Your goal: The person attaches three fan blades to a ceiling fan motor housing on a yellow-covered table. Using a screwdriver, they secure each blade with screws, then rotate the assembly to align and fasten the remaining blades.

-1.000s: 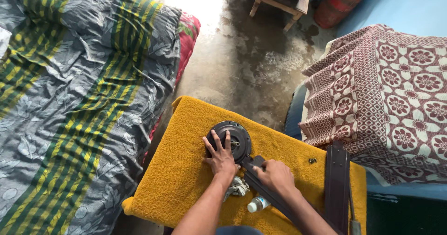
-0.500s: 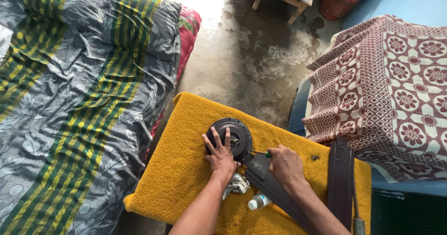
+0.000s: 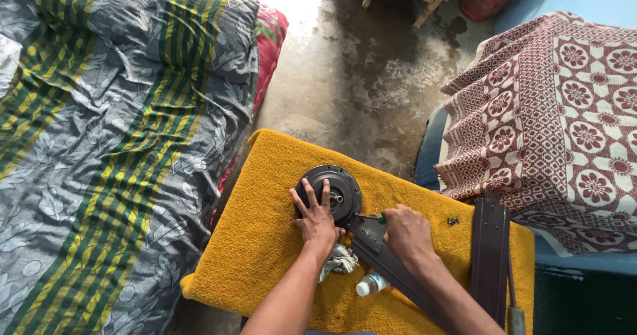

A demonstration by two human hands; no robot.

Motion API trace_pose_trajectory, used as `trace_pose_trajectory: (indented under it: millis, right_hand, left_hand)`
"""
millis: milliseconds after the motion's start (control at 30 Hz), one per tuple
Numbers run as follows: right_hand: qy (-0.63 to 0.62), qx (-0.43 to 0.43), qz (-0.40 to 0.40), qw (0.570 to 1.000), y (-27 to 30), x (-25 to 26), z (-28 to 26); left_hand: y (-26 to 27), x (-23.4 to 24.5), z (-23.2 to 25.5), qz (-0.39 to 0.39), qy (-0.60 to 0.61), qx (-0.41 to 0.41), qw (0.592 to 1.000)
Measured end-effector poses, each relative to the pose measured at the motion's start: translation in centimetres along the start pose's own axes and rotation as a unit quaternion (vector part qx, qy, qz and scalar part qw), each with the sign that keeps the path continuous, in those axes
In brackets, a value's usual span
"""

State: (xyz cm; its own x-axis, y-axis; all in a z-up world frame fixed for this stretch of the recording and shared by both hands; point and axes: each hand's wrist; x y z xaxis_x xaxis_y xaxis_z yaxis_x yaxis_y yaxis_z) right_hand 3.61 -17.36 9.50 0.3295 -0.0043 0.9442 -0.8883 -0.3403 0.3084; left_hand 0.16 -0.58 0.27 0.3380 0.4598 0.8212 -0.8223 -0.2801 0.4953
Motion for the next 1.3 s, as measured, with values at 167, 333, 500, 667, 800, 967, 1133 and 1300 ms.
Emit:
trace_pose_trajectory:
  millis: [167, 333, 500, 667, 800, 967, 1133, 1300]
  right_hand:
    - [0.014, 0.019, 0.016, 1.0, -0.6, -0.9, 0.3]
    - [0.024, 0.038, 0.019, 0.999, -1.0, -1.7, 0.3]
    - [0.048, -0.032, -0.094, 0.994, -1.7, -1.6, 0.6]
    - [0.099, 0.111, -0.026, 0.989, -1.8, -1.9, 1.2]
    - [0.241, 0.221, 0.017, 0.945, -1.8, -1.8, 0.7]
    - [0.092, -0.005, -0.18, 0.979, -3.1, -1.2, 1.1]
    - [0.068, 0.079, -0.05, 0.993, -4.2, -2.6, 2.1]
    - [0.201, 0.138, -0.06, 0.968, -3.1, -4.3, 1.3]
  left_hand:
    - [-0.3, -0.5, -0.1, -0.001, -0.006, 0.004, 1.0]
    - [-0.9, -1.3, 0.0, -0.008, -0.013, 0.008, 1.0]
    - [-1.0, -1.3, -0.1, -0.008, -0.014, 0.007, 1.0]
    - [-0.7, -1.1, 0.1, 0.0, -0.014, 0.003, 1.0]
    - [-0.7, -0.8, 0.1, -0.007, -0.03, 0.01, 0.999]
    - [-0.6, -0.7, 0.3, 0.001, -0.017, 0.004, 1.0]
    - [-0.5, -0.6, 0.0, -0.004, -0.009, -0.001, 1.0]
    - [-0.5, -1.0, 0.0, -0.009, -0.031, 0.006, 0.999]
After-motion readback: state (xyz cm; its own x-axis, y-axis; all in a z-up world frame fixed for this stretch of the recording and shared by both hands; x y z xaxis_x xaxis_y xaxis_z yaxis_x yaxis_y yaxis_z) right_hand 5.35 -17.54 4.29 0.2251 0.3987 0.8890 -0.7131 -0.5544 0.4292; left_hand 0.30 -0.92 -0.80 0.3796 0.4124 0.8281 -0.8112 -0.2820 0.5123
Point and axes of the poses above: each hand's wrist, its own y-axis away from the middle knuckle, its own x-axis out of the back of the hand, z = x × y, and after that the axes turned 5 degrees about -y, right-handed
